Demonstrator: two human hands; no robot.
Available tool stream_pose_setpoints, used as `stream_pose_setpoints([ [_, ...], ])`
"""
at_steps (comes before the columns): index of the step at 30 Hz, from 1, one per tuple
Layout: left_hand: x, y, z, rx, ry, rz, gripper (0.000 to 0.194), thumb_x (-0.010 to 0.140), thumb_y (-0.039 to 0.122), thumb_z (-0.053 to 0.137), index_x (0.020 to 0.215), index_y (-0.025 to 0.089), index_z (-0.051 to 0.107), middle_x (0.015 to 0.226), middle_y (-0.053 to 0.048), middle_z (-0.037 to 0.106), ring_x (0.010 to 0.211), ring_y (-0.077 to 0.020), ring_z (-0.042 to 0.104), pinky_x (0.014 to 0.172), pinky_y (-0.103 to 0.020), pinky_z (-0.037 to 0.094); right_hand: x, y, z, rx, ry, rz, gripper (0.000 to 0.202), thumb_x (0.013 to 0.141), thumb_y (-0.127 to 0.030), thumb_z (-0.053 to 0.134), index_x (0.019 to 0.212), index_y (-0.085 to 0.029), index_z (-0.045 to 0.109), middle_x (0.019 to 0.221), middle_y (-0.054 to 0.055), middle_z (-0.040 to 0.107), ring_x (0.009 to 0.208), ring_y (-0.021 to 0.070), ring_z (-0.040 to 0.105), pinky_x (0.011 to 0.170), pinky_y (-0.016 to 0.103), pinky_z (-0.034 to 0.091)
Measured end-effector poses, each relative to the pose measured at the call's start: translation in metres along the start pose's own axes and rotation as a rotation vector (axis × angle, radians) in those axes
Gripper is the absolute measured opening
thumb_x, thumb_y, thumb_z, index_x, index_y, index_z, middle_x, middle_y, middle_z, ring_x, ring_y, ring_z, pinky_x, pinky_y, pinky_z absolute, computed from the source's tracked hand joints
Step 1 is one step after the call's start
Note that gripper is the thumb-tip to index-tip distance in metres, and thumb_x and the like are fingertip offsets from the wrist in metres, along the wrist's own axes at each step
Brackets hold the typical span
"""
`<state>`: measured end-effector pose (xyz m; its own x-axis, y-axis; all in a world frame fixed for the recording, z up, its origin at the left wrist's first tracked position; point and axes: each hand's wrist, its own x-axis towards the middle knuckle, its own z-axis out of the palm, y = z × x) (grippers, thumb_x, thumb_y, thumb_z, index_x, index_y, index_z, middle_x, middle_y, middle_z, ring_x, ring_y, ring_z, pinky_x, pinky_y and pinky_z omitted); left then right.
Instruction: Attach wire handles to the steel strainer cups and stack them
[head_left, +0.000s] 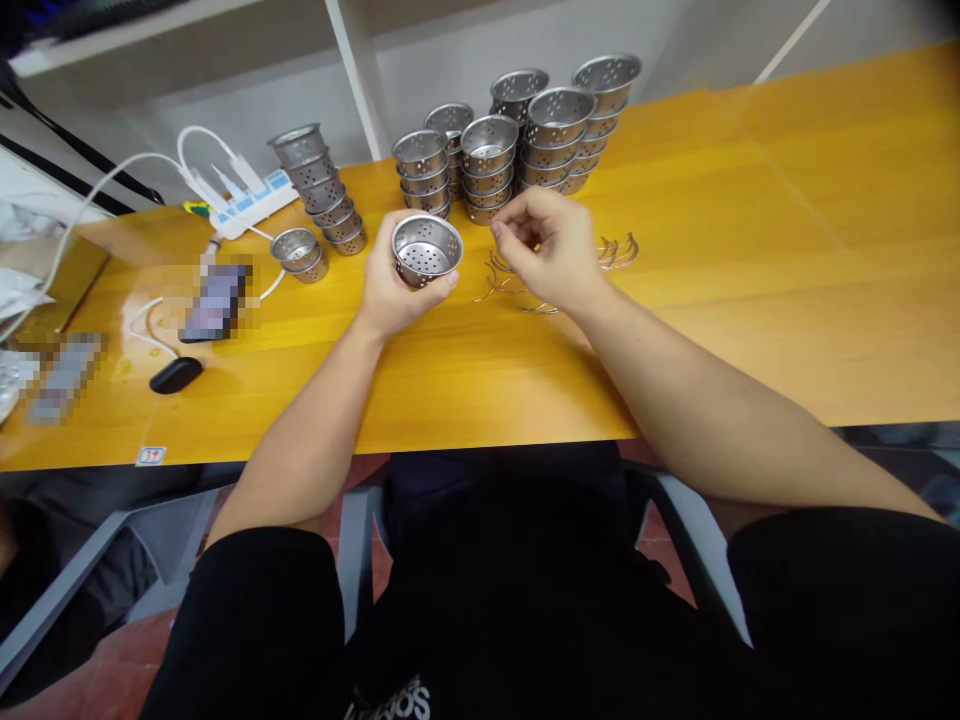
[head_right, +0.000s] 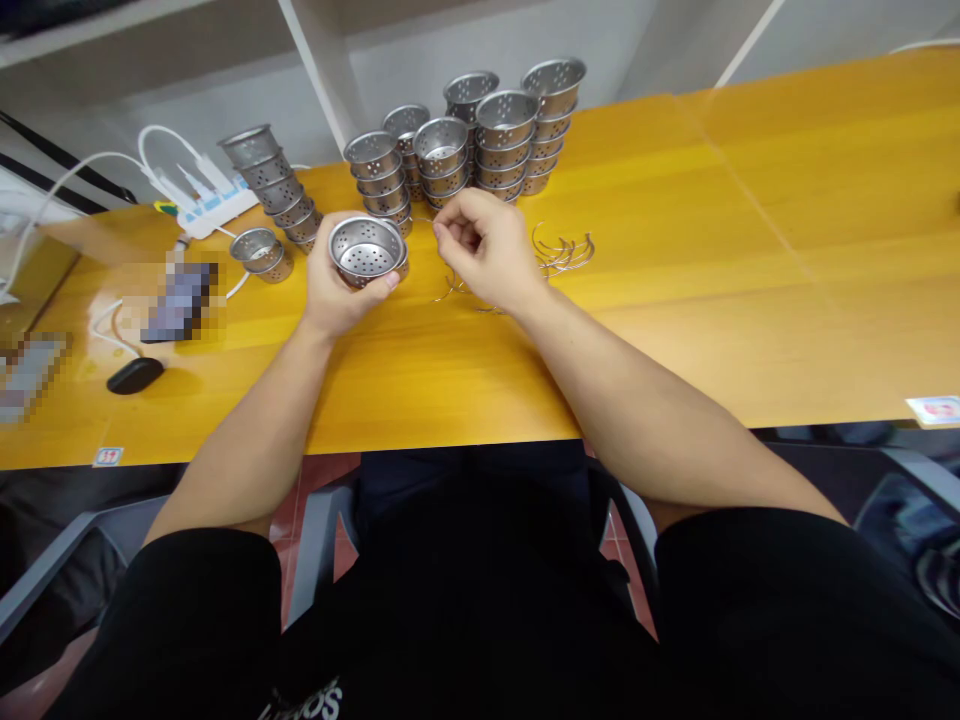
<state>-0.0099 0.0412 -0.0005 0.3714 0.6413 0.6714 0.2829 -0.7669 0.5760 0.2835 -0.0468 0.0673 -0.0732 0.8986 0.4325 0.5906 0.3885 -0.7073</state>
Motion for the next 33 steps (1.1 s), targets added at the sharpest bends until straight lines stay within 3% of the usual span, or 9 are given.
stream_pose_setpoints([
  [7,-0.009,-0.009,0.018,-0.035,-0.041,0.005,0.113,0.093,0.117,0.085,0.172,0.041,0.055,0.157,-0.01,0.077,0.153,-0.0407,0.087,0.134,-0.065,0.073,-0.004,0.001,0.005,0.083,-0.045,0.001,0.058,0.118,-0.088,0.074,0.141,-0.035,0.085,0.096,0.007,0.073,0.087,0.0346,0.075,0.087,0.056,0.075],
  [14,-0.011,-0.001,0.028,-0.068,-0.1,-0.012,0.13,0.076,0.114,0.103,0.17,0.038,0.056,0.156,-0.009,0.076,0.142,-0.0365,0.089,0.127,-0.058,0.076,-0.007,-0.006,0.008,0.139,-0.082,-0.053,0.046,0.115,-0.077,0.081,0.125,-0.034,0.091,0.09,0.005,0.071,0.082,0.0304,0.069,0.082,0.05,0.069],
  [20,-0.012,0.006,0.029,-0.063,-0.122,-0.06,0.132,0.077,0.108,0.108,0.175,0.038,0.054,0.157,-0.01,0.076,0.148,-0.0396,0.086,0.134,-0.063,0.072,-0.007,-0.009,0.009,0.096,-0.095,-0.017,0.036,0.114,-0.065,0.082,0.122,-0.032,0.092,0.087,0.005,0.072,0.081,0.0298,0.068,0.08,0.049,0.068],
  [27,-0.009,0.028,0.027,-0.084,-0.129,-0.12,0.126,0.071,0.106,0.112,0.164,0.037,0.063,0.156,-0.01,0.077,0.154,-0.0454,0.084,0.141,-0.073,0.067,-0.007,-0.013,0.01,0.073,-0.104,0.024,0.032,0.112,-0.063,0.085,0.121,-0.032,0.089,0.087,0.004,0.071,0.084,0.0308,0.072,0.081,0.048,0.07],
  [33,-0.008,0.034,0.028,-0.061,-0.125,-0.143,0.124,0.069,0.104,0.115,0.159,0.035,0.065,0.147,-0.008,0.082,0.148,-0.0454,0.087,0.143,-0.075,0.065,-0.007,-0.019,0.012,0.058,-0.081,0.04,0.035,0.11,-0.056,0.086,0.136,-0.032,0.087,0.088,0.004,0.07,0.087,0.0323,0.075,0.087,0.051,0.074],
])
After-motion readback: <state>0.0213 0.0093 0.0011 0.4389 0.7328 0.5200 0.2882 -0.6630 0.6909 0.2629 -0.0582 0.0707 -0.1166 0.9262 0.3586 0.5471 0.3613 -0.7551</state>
